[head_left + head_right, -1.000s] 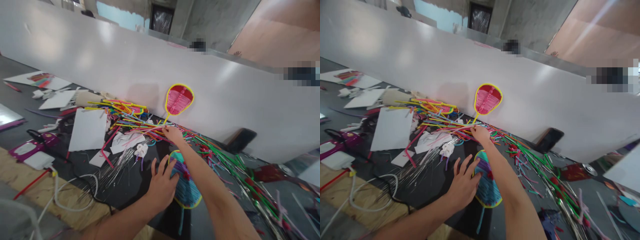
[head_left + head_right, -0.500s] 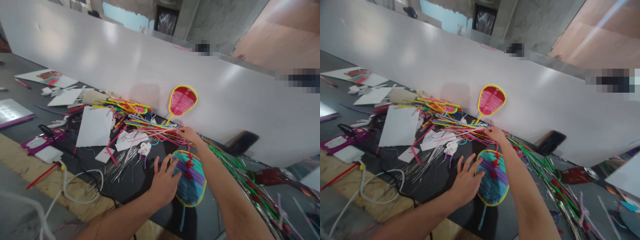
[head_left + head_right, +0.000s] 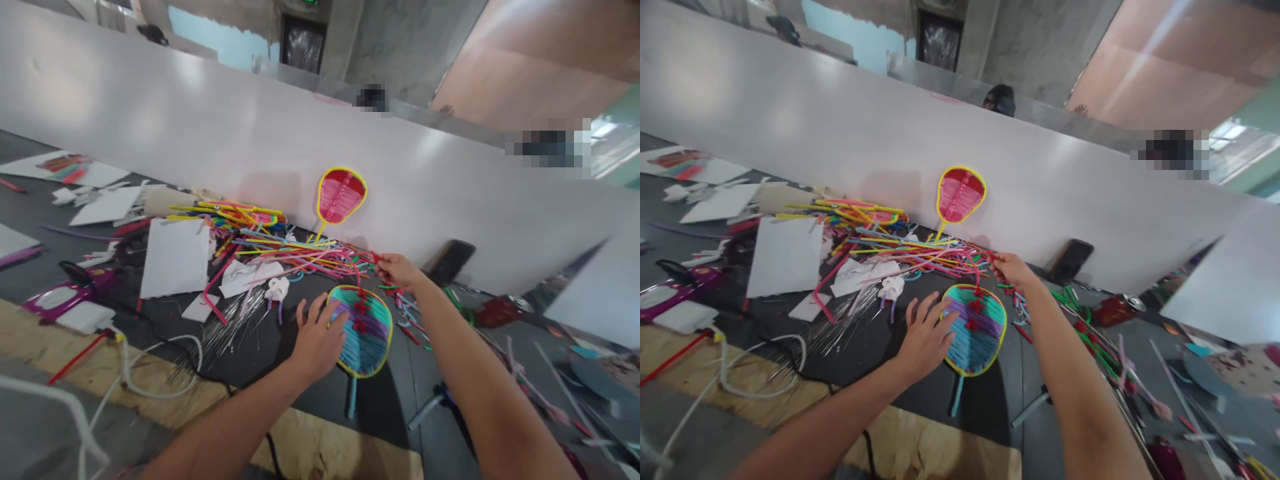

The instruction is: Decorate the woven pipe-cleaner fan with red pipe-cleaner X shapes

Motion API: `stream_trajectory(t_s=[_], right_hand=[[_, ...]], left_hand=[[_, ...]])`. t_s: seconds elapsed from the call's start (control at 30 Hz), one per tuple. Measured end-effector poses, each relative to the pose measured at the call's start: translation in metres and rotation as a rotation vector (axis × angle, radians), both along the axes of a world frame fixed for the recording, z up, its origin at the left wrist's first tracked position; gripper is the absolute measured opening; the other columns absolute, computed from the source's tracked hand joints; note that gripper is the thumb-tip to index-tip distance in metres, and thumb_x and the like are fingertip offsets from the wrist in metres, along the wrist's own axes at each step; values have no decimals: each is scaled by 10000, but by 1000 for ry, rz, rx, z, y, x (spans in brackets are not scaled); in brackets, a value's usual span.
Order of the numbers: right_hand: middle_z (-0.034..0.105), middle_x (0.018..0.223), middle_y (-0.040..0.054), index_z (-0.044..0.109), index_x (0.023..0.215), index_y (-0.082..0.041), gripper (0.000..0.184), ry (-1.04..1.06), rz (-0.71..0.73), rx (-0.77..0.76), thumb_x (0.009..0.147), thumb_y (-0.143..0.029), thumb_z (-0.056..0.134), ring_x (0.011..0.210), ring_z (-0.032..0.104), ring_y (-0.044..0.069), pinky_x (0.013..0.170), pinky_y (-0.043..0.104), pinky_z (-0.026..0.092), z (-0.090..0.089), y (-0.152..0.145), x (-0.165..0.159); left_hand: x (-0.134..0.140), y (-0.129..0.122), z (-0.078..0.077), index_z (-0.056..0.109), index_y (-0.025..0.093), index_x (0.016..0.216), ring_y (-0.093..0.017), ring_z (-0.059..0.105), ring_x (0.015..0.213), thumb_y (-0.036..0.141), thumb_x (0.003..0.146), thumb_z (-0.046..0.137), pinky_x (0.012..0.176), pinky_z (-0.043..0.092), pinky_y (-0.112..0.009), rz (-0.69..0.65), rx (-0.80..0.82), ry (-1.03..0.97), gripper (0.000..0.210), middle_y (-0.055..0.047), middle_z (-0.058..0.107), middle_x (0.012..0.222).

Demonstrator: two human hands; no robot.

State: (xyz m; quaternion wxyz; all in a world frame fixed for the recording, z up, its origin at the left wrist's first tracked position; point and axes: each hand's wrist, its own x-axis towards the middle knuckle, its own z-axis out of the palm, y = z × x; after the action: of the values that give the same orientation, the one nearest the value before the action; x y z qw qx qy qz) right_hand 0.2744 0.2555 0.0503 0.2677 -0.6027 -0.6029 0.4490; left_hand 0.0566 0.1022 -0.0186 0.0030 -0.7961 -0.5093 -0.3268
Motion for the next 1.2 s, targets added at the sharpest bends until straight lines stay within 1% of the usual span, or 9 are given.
stream_trajectory(t_s=[0.2, 0.3, 0.43, 0.5, 0.6, 0.73, 0.8, 0.93, 1.2], right_hand=[[410, 550, -76, 450, 769, -202, 30, -44, -73, 90, 778, -228, 437, 426, 349, 72, 432, 187, 296, 22, -41, 17], [373, 552, -78, 443, 773, -206, 55, -112, -139, 169, 797, -246, 415, 462, 338, 87, 461, 209, 293, 38, -78, 36], [397, 579, -65, 469, 737, -202, 182, -290, -253, 284, 776, -369, 529, 543, 370, 109, 518, 232, 300, 49, -142, 69], [441, 574, -56, 502, 742, -199, 256, -544, -278, 300, 766, -450, 549, 534, 403, 118, 514, 238, 311, 43, -178, 85], [589, 611, -5, 563, 787, -195, 276, -783, -301, 105, 778, -469, 528, 561, 535, 158, 529, 249, 357, 20, -230, 101], [707, 962, 89, 593, 1042, -203, 376, -974, -296, -93, 805, -489, 533, 854, 663, 242, 641, 279, 426, -16, -277, 102], [708, 994, 92, 588, 1077, -215, 368, -1070, -293, -150, 830, -478, 517, 883, 672, 254, 647, 286, 432, -27, -286, 98], [717, 861, 80, 612, 992, -217, 268, -1196, -308, -168, 880, -410, 465, 790, 685, 256, 606, 287, 424, -33, -285, 99], [686, 993, 110, 617, 1018, -212, 245, -1158, -370, -127, 886, -362, 474, 867, 657, 242, 644, 278, 430, -36, -268, 132]], left_hand=[[-2, 2, 4, 638, 287, 1102, -285, 389, 1279, 268, 832, 551, 1066, 161, -511, -16, -11, -3, 284, -39, 589, 1279], [-2, 4, 6, 644, 273, 1105, -294, 392, 1275, 265, 850, 526, 1054, 173, -513, -31, 4, 1, 281, -42, 587, 1287], [-3, 8, 6, 659, 244, 1092, -315, 397, 1267, 271, 849, 528, 1040, 189, -525, -31, 39, 6, 277, -73, 588, 1282], [-3, 9, 6, 660, 235, 1096, -322, 385, 1275, 269, 849, 526, 1036, 196, -530, -33, 58, 9, 283, -90, 585, 1282], [-4, 10, 6, 661, 223, 1096, -324, 370, 1285, 258, 846, 524, 1037, 202, -529, -41, 84, 11, 287, -114, 577, 1282], [-2, 10, 4, 651, 213, 1102, -318, 354, 1297, 258, 846, 521, 1048, 199, -523, -68, 114, 29, 290, -125, 567, 1281], [-1, 9, 3, 641, 208, 1112, -316, 337, 1309, 268, 850, 514, 1052, 203, -516, -84, 119, 41, 298, -127, 559, 1285], [-1, 11, 0, 624, 195, 1132, -320, 317, 1320, 287, 854, 500, 1055, 208, -514, -95, 106, 49, 318, -139, 537, 1294], [-3, 15, 2, 615, 220, 1128, -332, 341, 1306, 285, 843, 516, 1053, 223, -512, -89, 121, 33, 309, -130, 530, 1286]])
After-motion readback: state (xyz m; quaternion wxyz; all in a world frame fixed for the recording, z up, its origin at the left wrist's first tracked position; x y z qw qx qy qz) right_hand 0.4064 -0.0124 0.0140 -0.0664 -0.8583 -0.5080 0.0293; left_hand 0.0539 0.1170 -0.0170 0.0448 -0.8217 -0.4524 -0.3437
